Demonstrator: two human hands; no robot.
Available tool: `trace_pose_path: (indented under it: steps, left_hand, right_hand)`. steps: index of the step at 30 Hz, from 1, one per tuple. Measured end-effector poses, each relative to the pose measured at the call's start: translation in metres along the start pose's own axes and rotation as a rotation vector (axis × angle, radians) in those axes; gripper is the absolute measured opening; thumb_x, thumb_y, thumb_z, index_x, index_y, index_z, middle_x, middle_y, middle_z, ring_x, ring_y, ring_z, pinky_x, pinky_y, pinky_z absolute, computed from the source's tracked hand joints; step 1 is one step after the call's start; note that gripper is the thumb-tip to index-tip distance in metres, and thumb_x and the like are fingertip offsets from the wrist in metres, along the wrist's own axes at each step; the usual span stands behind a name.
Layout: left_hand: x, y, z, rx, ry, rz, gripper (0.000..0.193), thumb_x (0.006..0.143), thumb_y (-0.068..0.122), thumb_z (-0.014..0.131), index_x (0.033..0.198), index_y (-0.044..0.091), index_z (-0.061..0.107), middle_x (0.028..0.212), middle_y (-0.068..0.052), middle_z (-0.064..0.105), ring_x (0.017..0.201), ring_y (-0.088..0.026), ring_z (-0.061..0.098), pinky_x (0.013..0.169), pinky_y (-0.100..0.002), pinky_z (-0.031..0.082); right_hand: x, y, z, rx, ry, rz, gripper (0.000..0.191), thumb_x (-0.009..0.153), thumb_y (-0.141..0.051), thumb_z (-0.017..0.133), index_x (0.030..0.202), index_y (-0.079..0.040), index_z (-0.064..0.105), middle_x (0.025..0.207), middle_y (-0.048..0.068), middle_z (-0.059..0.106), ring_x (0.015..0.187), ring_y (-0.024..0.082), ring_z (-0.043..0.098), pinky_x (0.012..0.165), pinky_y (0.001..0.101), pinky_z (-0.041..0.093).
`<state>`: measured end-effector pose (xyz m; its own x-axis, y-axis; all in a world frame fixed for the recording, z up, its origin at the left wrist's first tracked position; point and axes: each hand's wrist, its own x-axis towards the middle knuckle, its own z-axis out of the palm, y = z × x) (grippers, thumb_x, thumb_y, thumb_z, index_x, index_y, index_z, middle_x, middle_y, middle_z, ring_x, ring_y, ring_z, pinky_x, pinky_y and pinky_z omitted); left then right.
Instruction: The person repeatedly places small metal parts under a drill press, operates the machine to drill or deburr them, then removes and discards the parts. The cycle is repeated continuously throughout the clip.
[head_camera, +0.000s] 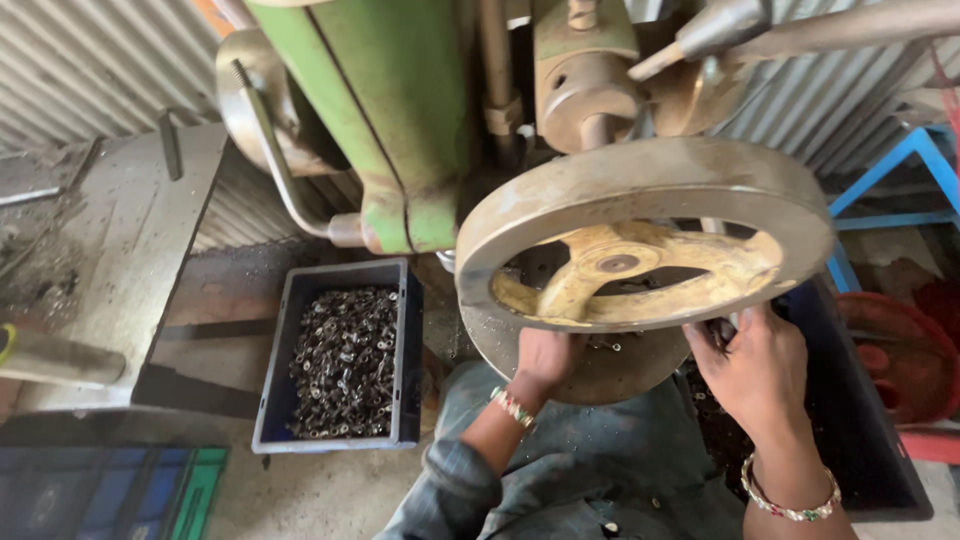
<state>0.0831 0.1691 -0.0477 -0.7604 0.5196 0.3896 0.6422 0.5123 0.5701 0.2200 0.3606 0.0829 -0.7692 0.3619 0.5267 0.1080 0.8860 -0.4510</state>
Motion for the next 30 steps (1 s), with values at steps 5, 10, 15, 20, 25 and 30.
trace_pose_path:
  steps: [5, 10, 15, 20, 25, 30]
  left_hand:
    - [0.02, -0.006, 0.035, 0.125, -0.333, -0.268, 0.027, 0.101, 0.029, 0.056, 0.118, 0.014, 0.071, 0.111, -0.015, 0.072, 0.099, -0.037, 0.067, 0.08, -0.05, 0.054]
    - [0.015, 0.004, 0.034, 0.123, 0.042, -0.168, 0.023, 0.093, 0.021, 0.061, 0.105, 0.001, 0.064, 0.112, -0.022, 0.067, 0.108, -0.038, 0.065, 0.077, -0.047, 0.057]
    - [-0.019, 0.015, -0.009, -0.339, 0.247, -0.312, 0.044, 0.083, 0.023, 0.081, 0.11, -0.002, 0.057, 0.101, -0.022, 0.07, 0.092, -0.033, 0.068, 0.078, -0.044, 0.057]
    - [-0.037, -0.043, -0.04, -0.937, 0.63, -0.713, 0.027, 0.085, 0.012, 0.081, 0.105, 0.001, 0.065, 0.089, -0.009, 0.074, 0.08, -0.015, 0.069, 0.074, -0.031, 0.057]
    - [-0.021, -0.094, -0.056, -1.414, 0.829, -0.54, 0.019, 0.099, 0.005, 0.06, 0.116, -0.001, 0.065, 0.105, -0.005, 0.073, 0.094, -0.014, 0.07, 0.087, -0.03, 0.059]
    - [-0.003, -0.075, -0.086, -1.007, 0.752, -0.381, 0.019, 0.102, 0.004, 0.058, 0.118, -0.003, 0.067, 0.103, -0.005, 0.074, 0.095, -0.013, 0.07, 0.088, -0.029, 0.058]
  right_hand:
    - [-0.007, 0.01, 0.007, -0.09, -0.064, 0.075, 0.05, 0.092, -0.036, 0.082, 0.117, 0.003, 0.062, 0.08, 0.02, 0.07, 0.072, 0.038, 0.07, 0.065, 0.0442, 0.056]
    - [-0.014, 0.041, 0.018, -0.147, -0.026, -0.003, 0.052, 0.101, -0.04, 0.083, 0.108, 0.005, 0.059, 0.087, 0.017, 0.071, 0.075, 0.031, 0.072, 0.074, 0.0375, 0.058]
    - [-0.021, 0.068, 0.029, -0.17, 0.009, -0.036, 0.053, 0.104, -0.037, 0.083, 0.115, 0.008, 0.058, 0.099, 0.018, 0.073, 0.085, 0.028, 0.073, 0.08, 0.0359, 0.058]
    - [-0.019, 0.073, 0.03, -0.029, -0.077, 0.1, 0.049, 0.106, -0.034, 0.079, 0.112, 0.01, 0.056, 0.097, 0.02, 0.071, 0.08, 0.032, 0.071, 0.074, 0.0402, 0.055]
    - [-0.004, 0.067, 0.024, -0.22, 0.049, -0.061, 0.051, 0.101, -0.034, 0.085, 0.114, 0.007, 0.059, 0.098, 0.021, 0.071, 0.09, 0.038, 0.071, 0.083, 0.0434, 0.056]
    - [0.004, 0.06, 0.022, -0.149, 0.061, -0.045, 0.047, 0.099, -0.033, 0.085, 0.113, 0.005, 0.06, 0.094, 0.019, 0.071, 0.087, 0.037, 0.072, 0.08, 0.044, 0.056]
